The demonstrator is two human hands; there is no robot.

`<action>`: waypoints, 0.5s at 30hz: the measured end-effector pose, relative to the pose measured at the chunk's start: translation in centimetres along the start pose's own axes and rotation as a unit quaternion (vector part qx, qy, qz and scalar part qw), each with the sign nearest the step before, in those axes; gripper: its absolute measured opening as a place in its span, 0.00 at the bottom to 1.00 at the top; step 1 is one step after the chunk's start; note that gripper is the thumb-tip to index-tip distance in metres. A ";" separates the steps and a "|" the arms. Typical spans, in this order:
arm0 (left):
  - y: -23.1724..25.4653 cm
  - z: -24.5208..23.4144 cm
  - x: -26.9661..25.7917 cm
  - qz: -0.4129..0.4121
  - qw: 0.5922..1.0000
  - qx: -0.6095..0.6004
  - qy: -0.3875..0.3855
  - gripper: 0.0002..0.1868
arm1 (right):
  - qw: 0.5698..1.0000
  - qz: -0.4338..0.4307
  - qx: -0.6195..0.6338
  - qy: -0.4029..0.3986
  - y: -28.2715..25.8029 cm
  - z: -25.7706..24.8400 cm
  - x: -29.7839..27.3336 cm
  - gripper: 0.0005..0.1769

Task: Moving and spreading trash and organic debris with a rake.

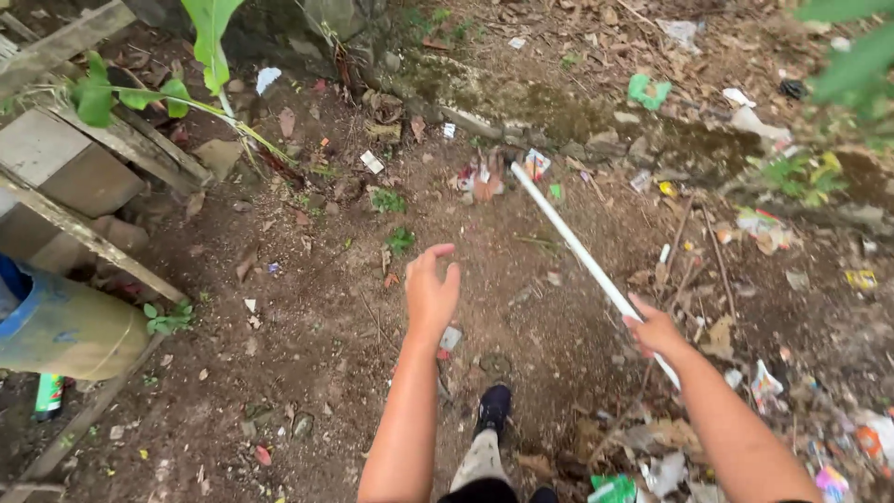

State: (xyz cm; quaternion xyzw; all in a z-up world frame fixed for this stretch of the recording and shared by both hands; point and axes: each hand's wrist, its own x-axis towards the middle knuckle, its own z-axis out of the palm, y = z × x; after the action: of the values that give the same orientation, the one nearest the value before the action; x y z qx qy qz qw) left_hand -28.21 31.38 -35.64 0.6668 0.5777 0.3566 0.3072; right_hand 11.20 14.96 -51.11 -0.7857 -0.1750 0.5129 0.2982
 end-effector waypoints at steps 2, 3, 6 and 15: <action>-1.4 -0.5 1.6 0.001 1.000 0.006 0.008 0.18 | 0.999 -0.035 -0.037 0.006 -1.8 1.5 5.4 0.36; -2.2 -0.7 2.4 0.003 1.000 0.013 0.012 0.18 | 0.995 -0.068 -0.071 0.016 -2.6 2.3 8.1 0.35; -4.2 -1.1 3.5 -0.030 0.999 0.040 0.016 0.18 | 0.936 -0.155 -0.298 0.106 -5.1 4.6 16.2 0.32; -8.1 1.2 4.5 -0.102 0.993 0.065 -0.017 0.18 | 0.908 -0.109 -0.404 -0.010 -1.6 11.5 26.9 0.42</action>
State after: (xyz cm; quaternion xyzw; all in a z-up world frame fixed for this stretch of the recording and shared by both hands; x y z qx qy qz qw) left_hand -31.32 37.01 -42.47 0.6292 0.6592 0.2738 0.3076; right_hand 11.89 35.12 -72.34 -0.8099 -0.4549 0.3703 0.0077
